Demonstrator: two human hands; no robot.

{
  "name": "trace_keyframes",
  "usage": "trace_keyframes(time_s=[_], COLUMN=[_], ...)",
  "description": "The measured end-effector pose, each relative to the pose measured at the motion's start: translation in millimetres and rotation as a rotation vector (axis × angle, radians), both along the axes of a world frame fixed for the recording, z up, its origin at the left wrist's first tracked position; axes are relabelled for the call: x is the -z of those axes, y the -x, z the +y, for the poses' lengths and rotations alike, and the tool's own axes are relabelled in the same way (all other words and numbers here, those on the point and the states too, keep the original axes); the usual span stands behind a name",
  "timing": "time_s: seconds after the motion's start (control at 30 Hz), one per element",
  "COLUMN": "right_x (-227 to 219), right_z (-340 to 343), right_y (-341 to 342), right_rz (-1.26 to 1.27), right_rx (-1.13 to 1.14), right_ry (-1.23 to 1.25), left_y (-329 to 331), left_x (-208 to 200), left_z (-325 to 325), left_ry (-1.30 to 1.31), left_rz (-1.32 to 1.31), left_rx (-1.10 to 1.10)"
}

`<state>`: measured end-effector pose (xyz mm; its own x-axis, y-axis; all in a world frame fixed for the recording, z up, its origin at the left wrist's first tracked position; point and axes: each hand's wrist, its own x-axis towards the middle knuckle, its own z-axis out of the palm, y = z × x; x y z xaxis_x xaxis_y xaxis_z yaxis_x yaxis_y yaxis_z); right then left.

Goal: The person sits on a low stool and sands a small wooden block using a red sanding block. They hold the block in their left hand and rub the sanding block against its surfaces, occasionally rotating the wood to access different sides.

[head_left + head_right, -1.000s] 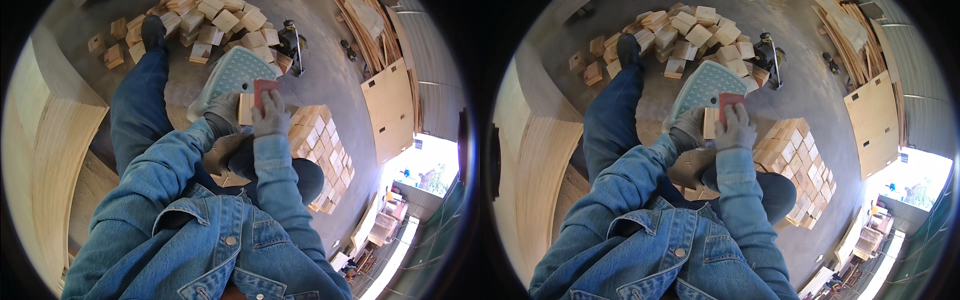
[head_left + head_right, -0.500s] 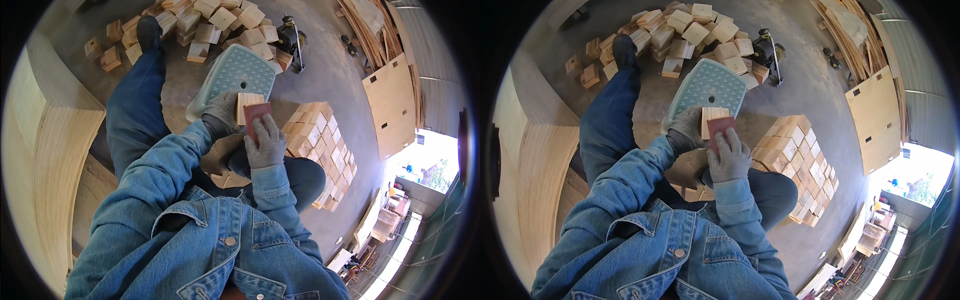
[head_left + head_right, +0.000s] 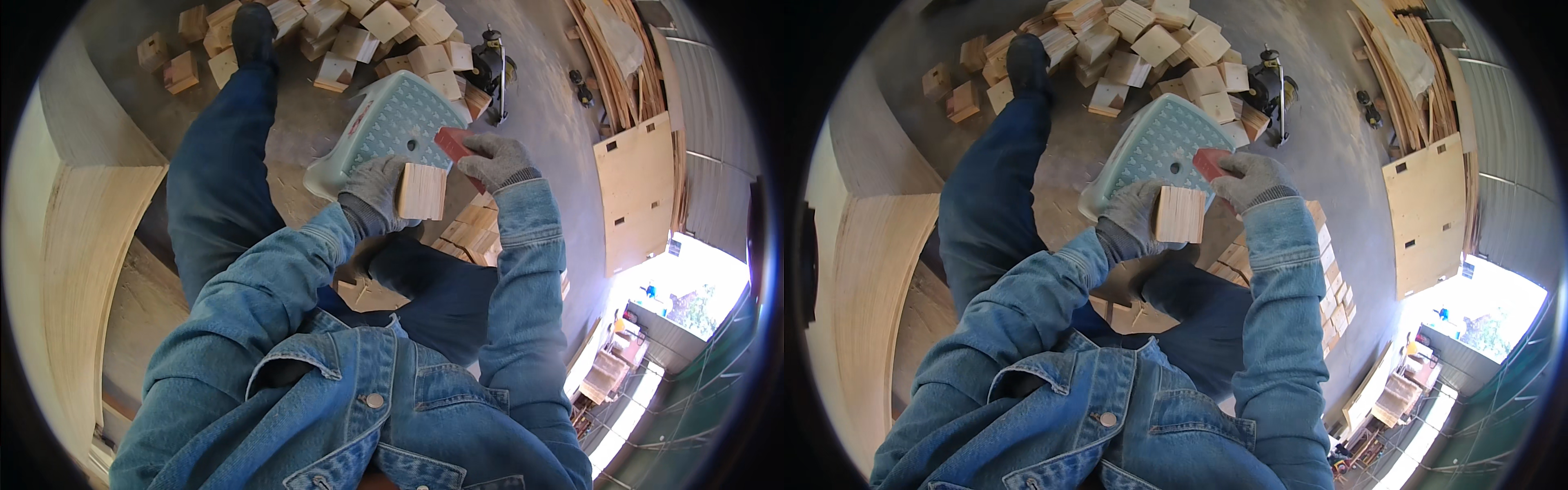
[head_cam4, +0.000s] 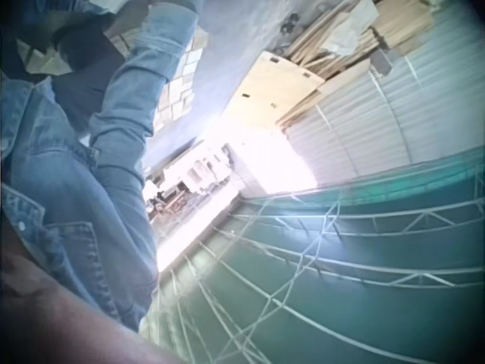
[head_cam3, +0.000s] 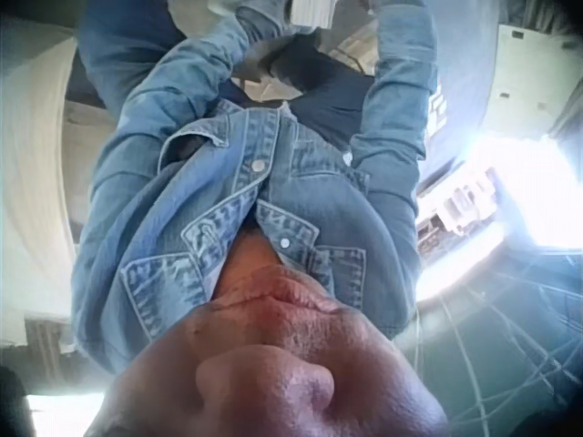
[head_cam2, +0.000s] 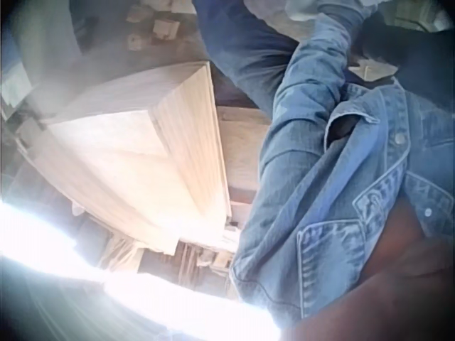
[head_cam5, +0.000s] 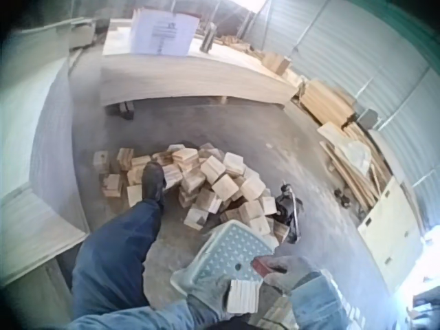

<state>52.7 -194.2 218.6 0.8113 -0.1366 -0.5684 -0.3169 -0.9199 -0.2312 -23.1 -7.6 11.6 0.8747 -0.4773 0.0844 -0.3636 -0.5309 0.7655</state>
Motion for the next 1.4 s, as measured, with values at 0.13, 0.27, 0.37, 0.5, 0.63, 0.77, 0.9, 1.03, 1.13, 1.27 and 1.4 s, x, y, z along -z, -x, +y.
trace_keyframes(time_s=[0.13,0.27,0.37,0.5,0.63,0.77,0.9,1.03,1.13,1.27,1.4], right_x=[-4,-4,8,36,34,13,-9,12,25,34,19], right_z=[-7,0,-2,7,19,-2,12,19,14,6,-8], right_y=[10,1,-17,-45,-47,-49,-46,-51,-60,-57,-45], right_rz=[0.014,0.111,0.219,0.269,0.293,0.243,0.228,0.327,0.383,0.412,0.339], right_rx=[-0.124,-0.165,-0.188,-0.348,-0.255,-0.297,-0.26,-0.26,-0.28,-0.326,-0.224], right_ry=[-0.03,-0.059,-0.043,0.134,0.161,0.061,0.02,0.048,0.127,0.281,0.195], left_y=[-2,-5,1,-1,0,0,-1,3,3,5,3], left_x=[3,-1,-8,-12,-9,-5,-1,0,-4,-6,1], left_z=[0,0,1,3,4,0,0,-2,0,-1,-1], left_ry=[-0.012,-0.021,0.012,0.074,0.16,0.12,0.119,0.123,0.046,0.052,0.074], left_rz=[-0.048,0.032,-0.037,0.008,0.11,0.1,0.073,0.041,0.104,0.108,0.027], left_rx=[-0.001,0.017,-0.038,-0.018,-0.005,-0.04,-0.049,-0.07,-0.043,-0.042,-0.046])
